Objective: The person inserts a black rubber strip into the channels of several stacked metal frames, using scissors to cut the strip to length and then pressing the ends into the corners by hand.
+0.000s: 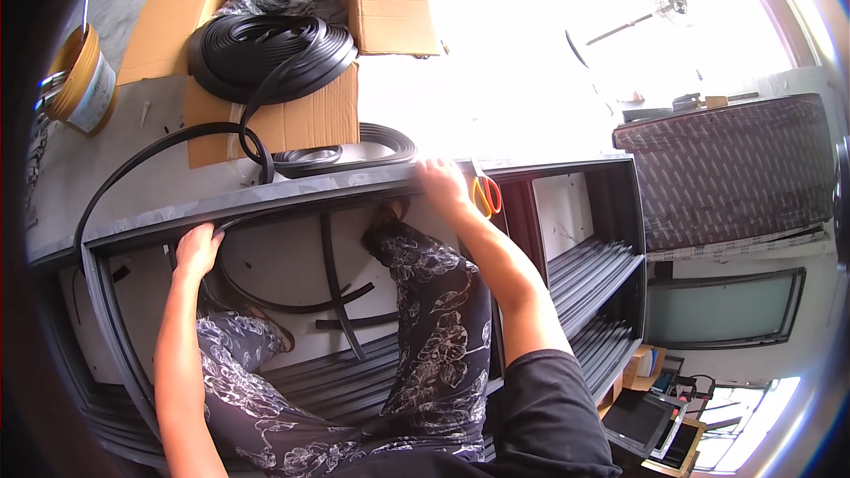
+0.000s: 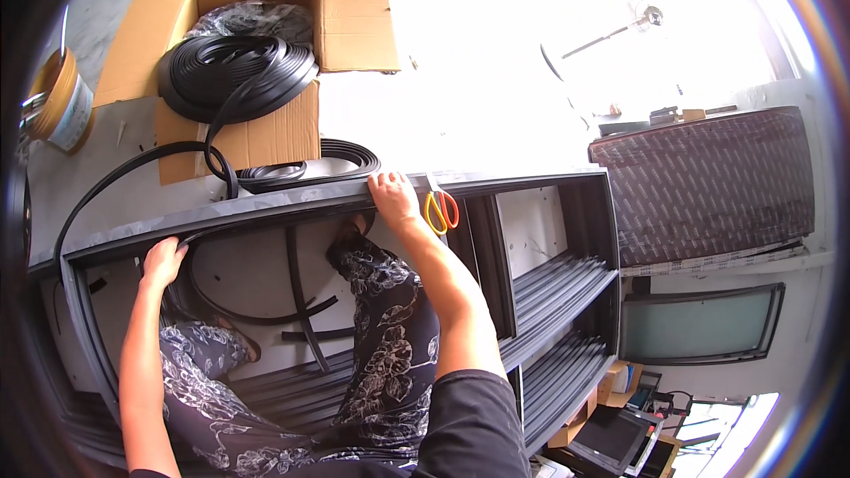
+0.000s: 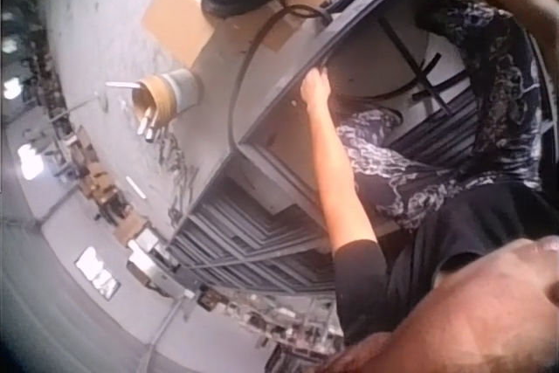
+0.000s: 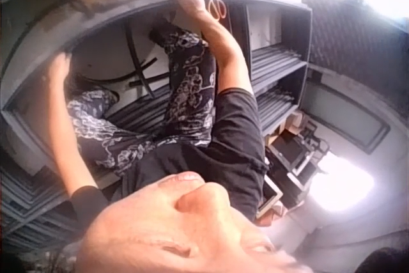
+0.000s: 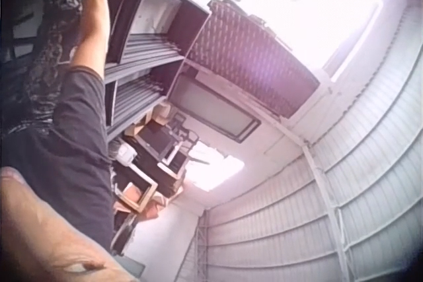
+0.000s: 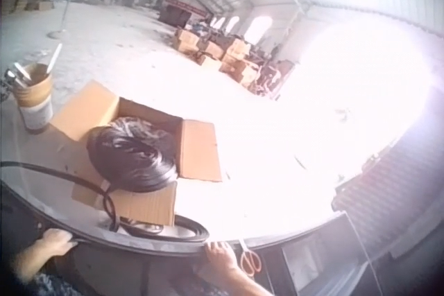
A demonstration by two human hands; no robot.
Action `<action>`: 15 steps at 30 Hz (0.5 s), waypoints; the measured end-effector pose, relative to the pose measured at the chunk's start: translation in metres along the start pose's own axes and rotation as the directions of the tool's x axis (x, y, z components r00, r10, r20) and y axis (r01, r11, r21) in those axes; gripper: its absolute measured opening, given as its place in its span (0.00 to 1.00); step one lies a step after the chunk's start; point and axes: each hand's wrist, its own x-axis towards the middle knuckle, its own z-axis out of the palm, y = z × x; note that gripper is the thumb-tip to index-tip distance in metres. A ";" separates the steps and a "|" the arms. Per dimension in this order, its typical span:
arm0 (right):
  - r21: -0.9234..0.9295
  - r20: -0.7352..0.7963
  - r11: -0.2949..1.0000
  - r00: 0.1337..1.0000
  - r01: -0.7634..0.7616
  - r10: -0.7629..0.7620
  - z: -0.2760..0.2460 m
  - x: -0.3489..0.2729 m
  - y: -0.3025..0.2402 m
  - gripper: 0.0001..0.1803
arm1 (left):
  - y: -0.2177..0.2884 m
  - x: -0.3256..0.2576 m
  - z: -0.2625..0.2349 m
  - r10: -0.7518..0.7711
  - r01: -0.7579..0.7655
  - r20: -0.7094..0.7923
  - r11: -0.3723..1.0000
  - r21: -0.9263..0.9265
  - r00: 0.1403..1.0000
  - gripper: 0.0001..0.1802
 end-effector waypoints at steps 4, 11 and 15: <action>-0.123 0.028 0.992 0.999 0.037 -0.034 0.001 0.014 -0.005 0.17 | -0.007 0.001 -0.001 -0.041 0.039 0.053 0.999 0.027 0.998 0.17; 0.210 0.018 0.978 1.000 0.018 -0.022 -0.042 0.036 -0.087 0.37 | -0.002 0.007 0.006 -0.047 0.046 0.042 0.998 0.033 0.998 0.16; 0.331 -0.088 0.935 0.991 0.127 -0.103 -0.060 0.057 -0.129 0.32 | -0.015 0.005 0.009 -0.044 0.044 0.001 0.999 -0.017 0.999 0.16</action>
